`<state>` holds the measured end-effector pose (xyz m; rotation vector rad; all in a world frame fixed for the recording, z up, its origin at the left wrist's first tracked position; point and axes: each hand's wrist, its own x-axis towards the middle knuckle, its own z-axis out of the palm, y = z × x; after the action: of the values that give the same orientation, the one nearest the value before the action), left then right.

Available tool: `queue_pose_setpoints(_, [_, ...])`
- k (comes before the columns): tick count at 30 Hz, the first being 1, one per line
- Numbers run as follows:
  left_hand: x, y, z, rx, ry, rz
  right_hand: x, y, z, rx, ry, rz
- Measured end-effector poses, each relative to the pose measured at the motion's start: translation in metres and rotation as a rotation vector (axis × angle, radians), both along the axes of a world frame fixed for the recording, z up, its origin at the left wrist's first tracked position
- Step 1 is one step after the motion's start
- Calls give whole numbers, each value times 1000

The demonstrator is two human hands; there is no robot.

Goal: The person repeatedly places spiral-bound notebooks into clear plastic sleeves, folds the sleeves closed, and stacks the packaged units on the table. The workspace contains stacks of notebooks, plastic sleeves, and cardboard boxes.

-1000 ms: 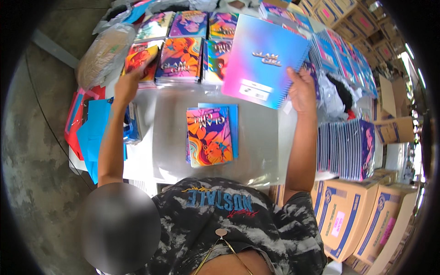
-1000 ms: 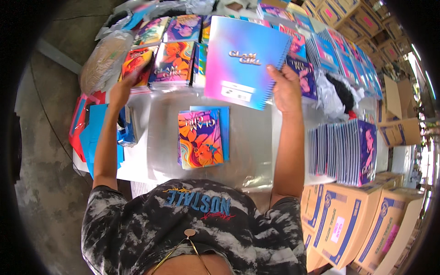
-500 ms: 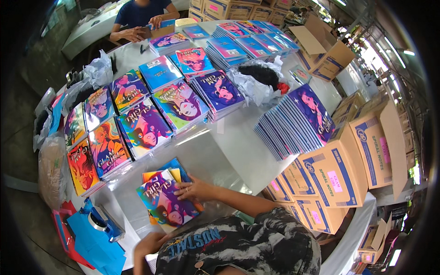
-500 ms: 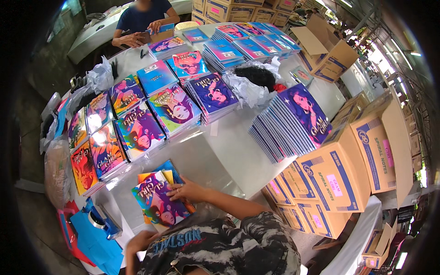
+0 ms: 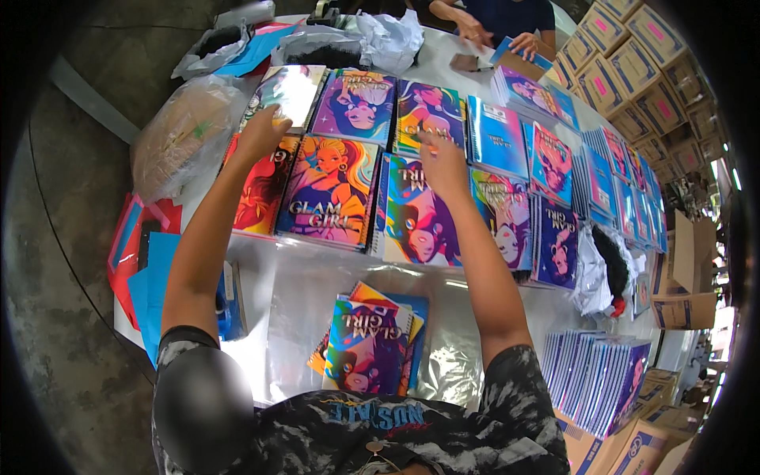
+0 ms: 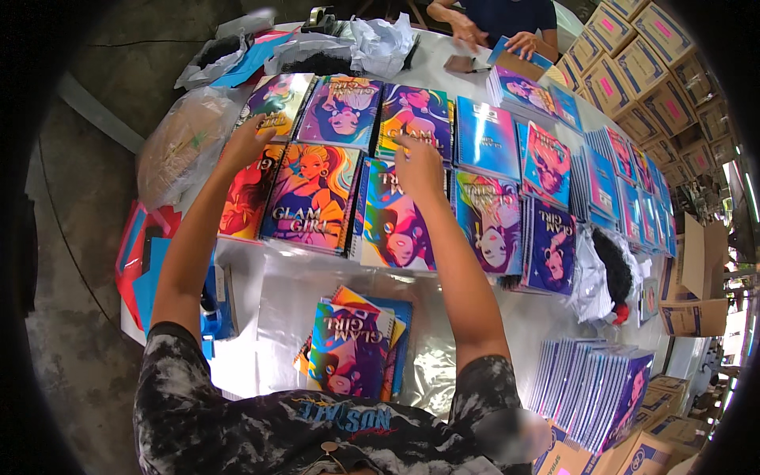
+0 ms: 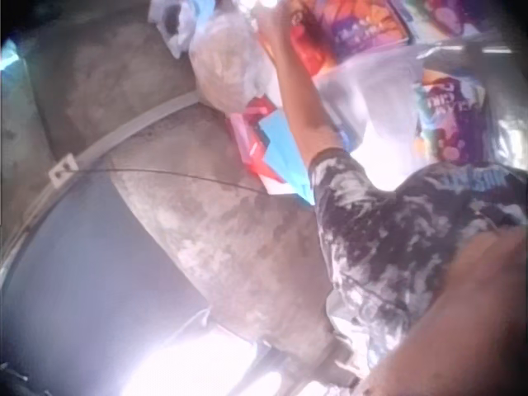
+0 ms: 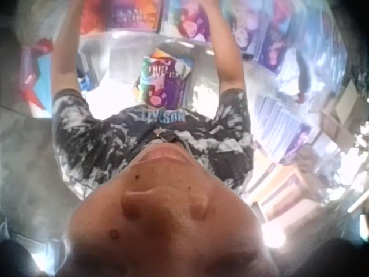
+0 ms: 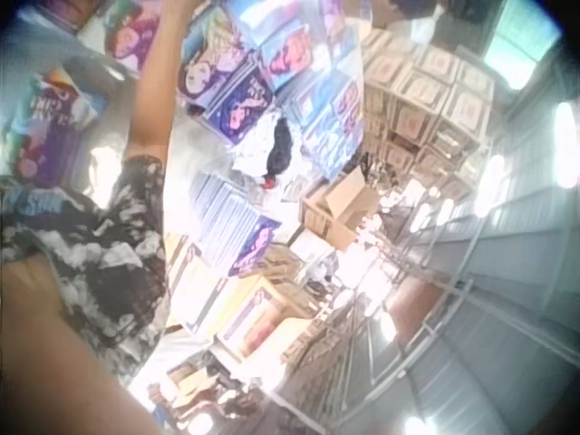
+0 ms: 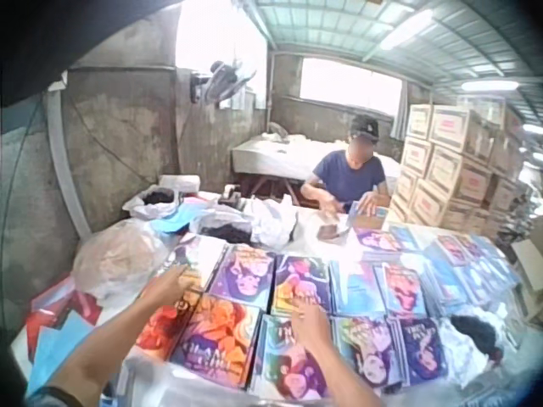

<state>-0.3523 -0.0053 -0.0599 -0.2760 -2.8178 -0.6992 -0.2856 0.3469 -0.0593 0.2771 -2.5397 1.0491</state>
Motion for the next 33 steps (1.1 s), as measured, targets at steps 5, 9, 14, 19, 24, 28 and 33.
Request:
queue_pose_setpoints(5, [-56,0,-20,-279,1,558,-84,1,-17,335,-513,-606])
queue_pose_setpoints(9, [-54,-7,6,-377,-128,694,-87,4,-29,341,-500,-411])
queue_pose_setpoints(14, [10,25,55,219,379,510,-87,-37,-38,302,-573,-221])
queue_pose_setpoints(19, [244,80,73,937,-95,156,-84,-28,6,431,-550,-101])
queue_pose_setpoints(24, [399,97,-12,116,-826,269,-97,-22,-33,394,-674,-113])
queue_pose_setpoints(28, [381,94,8,-83,-669,305,-95,-28,-28,389,-753,-165])
queue_pose_setpoints(33, [237,89,47,114,-44,91,-91,-27,-12,381,-778,-105])
